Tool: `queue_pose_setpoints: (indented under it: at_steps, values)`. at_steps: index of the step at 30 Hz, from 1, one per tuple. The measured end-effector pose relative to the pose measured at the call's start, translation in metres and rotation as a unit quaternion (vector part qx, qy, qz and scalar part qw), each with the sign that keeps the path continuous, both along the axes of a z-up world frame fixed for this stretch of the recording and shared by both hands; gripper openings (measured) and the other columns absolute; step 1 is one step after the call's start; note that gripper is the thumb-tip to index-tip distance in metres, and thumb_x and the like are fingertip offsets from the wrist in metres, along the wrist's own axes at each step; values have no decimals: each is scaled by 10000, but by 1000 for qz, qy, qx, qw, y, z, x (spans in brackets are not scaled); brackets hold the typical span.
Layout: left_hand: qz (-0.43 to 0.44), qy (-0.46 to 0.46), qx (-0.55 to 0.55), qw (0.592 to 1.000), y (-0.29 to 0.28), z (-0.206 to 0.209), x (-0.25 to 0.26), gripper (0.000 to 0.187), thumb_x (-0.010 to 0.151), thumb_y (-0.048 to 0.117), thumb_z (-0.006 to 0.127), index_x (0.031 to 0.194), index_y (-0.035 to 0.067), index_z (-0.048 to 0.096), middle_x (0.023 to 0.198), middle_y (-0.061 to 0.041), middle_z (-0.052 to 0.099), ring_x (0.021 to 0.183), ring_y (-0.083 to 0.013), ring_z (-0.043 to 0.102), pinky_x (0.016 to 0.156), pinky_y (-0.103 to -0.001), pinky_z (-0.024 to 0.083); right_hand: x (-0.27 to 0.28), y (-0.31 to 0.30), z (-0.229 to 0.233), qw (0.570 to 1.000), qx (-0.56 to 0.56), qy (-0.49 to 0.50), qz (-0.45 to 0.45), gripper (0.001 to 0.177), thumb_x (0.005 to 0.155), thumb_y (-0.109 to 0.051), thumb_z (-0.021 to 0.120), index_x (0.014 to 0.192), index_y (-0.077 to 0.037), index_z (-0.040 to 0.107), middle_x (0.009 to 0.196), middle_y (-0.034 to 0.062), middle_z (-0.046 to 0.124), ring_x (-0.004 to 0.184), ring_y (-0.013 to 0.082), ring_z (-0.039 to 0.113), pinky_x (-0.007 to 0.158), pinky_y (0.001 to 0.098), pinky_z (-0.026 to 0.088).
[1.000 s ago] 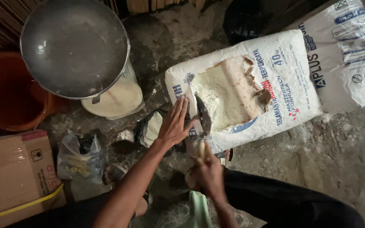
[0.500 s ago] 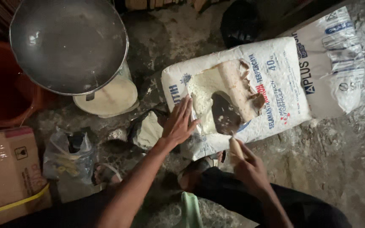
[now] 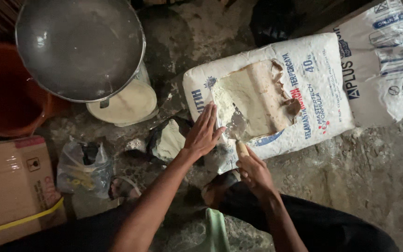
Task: The person scoops white powder from a large bag using a trowel and transfers it into a black plastic bag. The person repeatedly scoops and deposits the powder, gradually filling the black bag.
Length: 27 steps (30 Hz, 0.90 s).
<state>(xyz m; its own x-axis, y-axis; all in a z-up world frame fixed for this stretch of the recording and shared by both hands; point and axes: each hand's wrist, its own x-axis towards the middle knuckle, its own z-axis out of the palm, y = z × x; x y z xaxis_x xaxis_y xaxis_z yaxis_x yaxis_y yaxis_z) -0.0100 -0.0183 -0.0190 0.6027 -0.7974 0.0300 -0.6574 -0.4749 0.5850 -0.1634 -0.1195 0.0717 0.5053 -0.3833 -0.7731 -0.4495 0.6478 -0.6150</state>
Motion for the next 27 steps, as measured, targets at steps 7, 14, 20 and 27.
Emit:
queue_pose_setpoints:
  at_steps: [7,14,20,27]
  values:
    - [0,24,8,1000,2,21,-2,666,960,445,308,1413,-13,137,1448,-233,174,1335,-353,231,1093,-397,260,-14,-15,10,998,53,-33,-17,571,843,-163,477,1390,-82,336,704,82,424,435,67,344,284,113,252]
    - [12,34,2,999,6,27,2,634,974,408,316,1430,24,100,1462,-199,149,1347,-333,205,1086,-393,273,-12,-17,49,998,42,-49,3,588,837,-240,467,1392,-105,328,700,44,373,454,41,312,273,97,220]
    - [13,93,-8,996,19,33,5,670,934,459,278,1430,64,59,1499,-136,73,1374,-301,167,1075,-413,270,-17,-17,83,998,21,51,25,570,767,-368,504,1300,-168,476,684,-14,310,447,20,204,324,139,110]
    - [68,51,-104,991,46,49,-18,611,948,362,369,1414,29,156,1456,-202,213,1339,-340,258,1072,-404,298,-67,-13,52,989,119,-78,35,655,753,-294,559,1371,-169,379,677,21,406,388,5,319,207,92,202]
